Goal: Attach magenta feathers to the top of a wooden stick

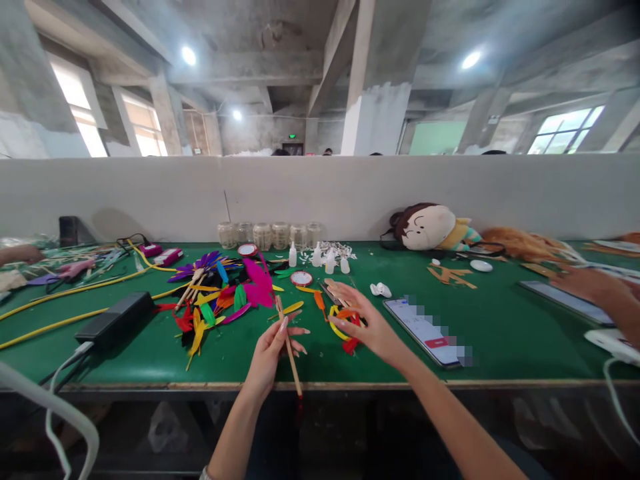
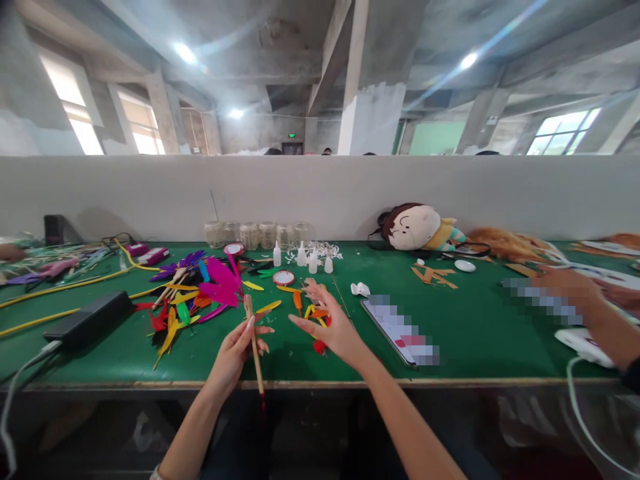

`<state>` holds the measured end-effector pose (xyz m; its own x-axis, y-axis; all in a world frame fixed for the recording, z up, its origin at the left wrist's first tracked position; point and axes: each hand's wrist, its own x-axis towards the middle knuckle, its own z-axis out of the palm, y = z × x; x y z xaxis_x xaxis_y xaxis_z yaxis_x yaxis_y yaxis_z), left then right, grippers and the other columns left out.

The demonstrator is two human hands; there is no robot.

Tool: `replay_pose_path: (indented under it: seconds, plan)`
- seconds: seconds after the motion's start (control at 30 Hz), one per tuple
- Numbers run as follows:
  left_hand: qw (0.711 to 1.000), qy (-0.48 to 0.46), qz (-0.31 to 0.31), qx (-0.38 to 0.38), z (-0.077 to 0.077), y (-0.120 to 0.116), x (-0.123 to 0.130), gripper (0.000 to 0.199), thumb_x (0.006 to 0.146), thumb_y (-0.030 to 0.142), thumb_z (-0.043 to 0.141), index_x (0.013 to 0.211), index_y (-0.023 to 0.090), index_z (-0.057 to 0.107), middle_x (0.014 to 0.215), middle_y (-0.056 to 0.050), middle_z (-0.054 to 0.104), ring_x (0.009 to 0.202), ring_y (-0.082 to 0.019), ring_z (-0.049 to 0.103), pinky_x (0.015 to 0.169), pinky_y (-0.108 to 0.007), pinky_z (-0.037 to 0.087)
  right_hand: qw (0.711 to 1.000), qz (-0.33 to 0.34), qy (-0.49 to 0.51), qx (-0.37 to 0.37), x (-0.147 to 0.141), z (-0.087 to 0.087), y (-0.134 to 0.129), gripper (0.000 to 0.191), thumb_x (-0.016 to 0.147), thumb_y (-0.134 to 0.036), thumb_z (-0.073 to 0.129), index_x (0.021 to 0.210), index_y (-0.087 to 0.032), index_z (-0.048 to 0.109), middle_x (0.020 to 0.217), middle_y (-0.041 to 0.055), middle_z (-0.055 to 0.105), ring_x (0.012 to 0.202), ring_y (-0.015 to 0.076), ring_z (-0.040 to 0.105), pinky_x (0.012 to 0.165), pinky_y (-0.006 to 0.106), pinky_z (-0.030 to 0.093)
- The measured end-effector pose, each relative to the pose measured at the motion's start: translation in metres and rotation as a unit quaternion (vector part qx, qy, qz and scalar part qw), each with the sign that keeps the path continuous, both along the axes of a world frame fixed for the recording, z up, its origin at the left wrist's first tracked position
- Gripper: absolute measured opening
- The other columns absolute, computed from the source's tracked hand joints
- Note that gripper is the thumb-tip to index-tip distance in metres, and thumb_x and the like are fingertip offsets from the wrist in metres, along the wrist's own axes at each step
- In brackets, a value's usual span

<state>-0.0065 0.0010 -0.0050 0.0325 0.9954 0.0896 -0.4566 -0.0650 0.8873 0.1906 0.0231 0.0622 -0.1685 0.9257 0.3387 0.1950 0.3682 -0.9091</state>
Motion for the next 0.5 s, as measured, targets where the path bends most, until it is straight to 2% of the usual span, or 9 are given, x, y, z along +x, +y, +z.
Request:
replay_pose_path:
  seconds: [0.07,0.1,0.13,0.2,0.27,0.3,0.37,0.5]
  plan:
    - [1.000,-0.001,0.007,0.009,0.002,-0.002,0.002,0.039,0.069,0.045,0.062,0.093,0.015,0.053,0.084,-0.006,0.068,0.052,-0.011,0.060,0.052,-0.023,0.045,0.996,0.006,-0.086,-0.005,0.029,0.010,-0.002,0.035,0.068,-0.042,0.062,0.097,-0.024,0.066,0.106,0.0064,0.063,0.095,0.0227,0.057,0.085,0.037,0.041]
    - [1.000,0.000,0.010,0.013,0.002,-0.002,0.003,0.036,0.070,0.045,0.062,0.087,0.015,0.051,0.084,-0.006,0.069,0.051,-0.011,0.059,0.051,-0.023,0.044,0.991,0.013,-0.131,0.001,0.045,0.015,-0.003,0.031,0.071,-0.047,0.056,0.082,-0.021,0.069,0.092,0.0063,0.067,0.088,0.0223,0.059,0.086,0.037,0.040]
    - [1.000,0.003,0.010,0.016,0.003,-0.002,0.003,0.034,0.070,0.045,0.061,0.083,0.015,0.050,0.084,-0.006,0.068,0.051,-0.010,0.059,0.051,-0.022,0.044,0.984,0.023,-0.174,-0.008,0.062,0.018,-0.004,0.037,0.074,-0.051,0.050,0.070,-0.019,0.069,0.081,0.0060,0.068,0.084,0.0221,0.060,0.088,0.038,0.038]
    - [1.000,0.014,0.001,0.020,0.002,-0.002,0.004,0.033,0.071,0.046,0.059,0.079,0.015,0.049,0.084,-0.007,0.068,0.052,-0.010,0.059,0.050,-0.021,0.043,0.972,-0.024,-0.232,-0.018,0.097,0.019,-0.004,0.052,0.072,-0.061,0.043,0.051,-0.019,0.063,0.076,0.0071,0.068,0.084,0.0243,0.059,0.087,0.037,0.038]
    - [0.999,0.026,-0.008,0.027,0.001,-0.001,0.003,0.034,0.072,0.047,0.057,0.080,0.015,0.052,0.083,-0.007,0.067,0.052,-0.010,0.059,0.048,-0.020,0.041,0.954,-0.124,-0.271,-0.032,0.132,0.013,-0.003,0.050,0.068,-0.064,0.043,0.055,-0.019,0.062,0.090,0.0088,0.067,0.091,0.0266,0.057,0.085,0.036,0.039]
    - [0.999,0.030,-0.009,0.033,0.000,0.000,0.003,0.034,0.073,0.047,0.056,0.080,0.014,0.053,0.082,-0.006,0.067,0.052,-0.010,0.058,0.047,-0.020,0.041,0.941,-0.190,-0.278,-0.039,0.149,0.008,-0.001,0.047,0.063,-0.065,0.047,0.067,-0.021,0.064,0.094,0.0087,0.066,0.092,0.0273,0.056,0.084,0.036,0.040]
    - [0.998,0.033,-0.007,0.046,-0.001,0.001,0.003,0.032,0.075,0.046,0.055,0.081,0.014,0.054,0.080,-0.004,0.066,0.050,-0.008,0.056,0.046,-0.020,0.040,0.919,-0.291,-0.262,-0.047,0.178,-0.005,0.004,0.053,0.054,-0.065,0.052,0.082,-0.021,0.062,0.095,0.0100,0.064,0.085,0.0274,0.057,0.078,0.037,0.043]
    - [0.998,0.032,-0.001,0.062,-0.001,0.001,0.003,0.030,0.075,0.044,0.056,0.081,0.015,0.054,0.077,-0.002,0.064,0.048,-0.007,0.054,0.047,-0.020,0.039,0.904,-0.342,-0.243,-0.086,0.214,-0.033,0.011,0.056,0.043,-0.061,0.055,0.085,-0.023,0.053,0.077,0.0079,0.061,0.064,0.0250,0.058,0.063,0.036,0.047]
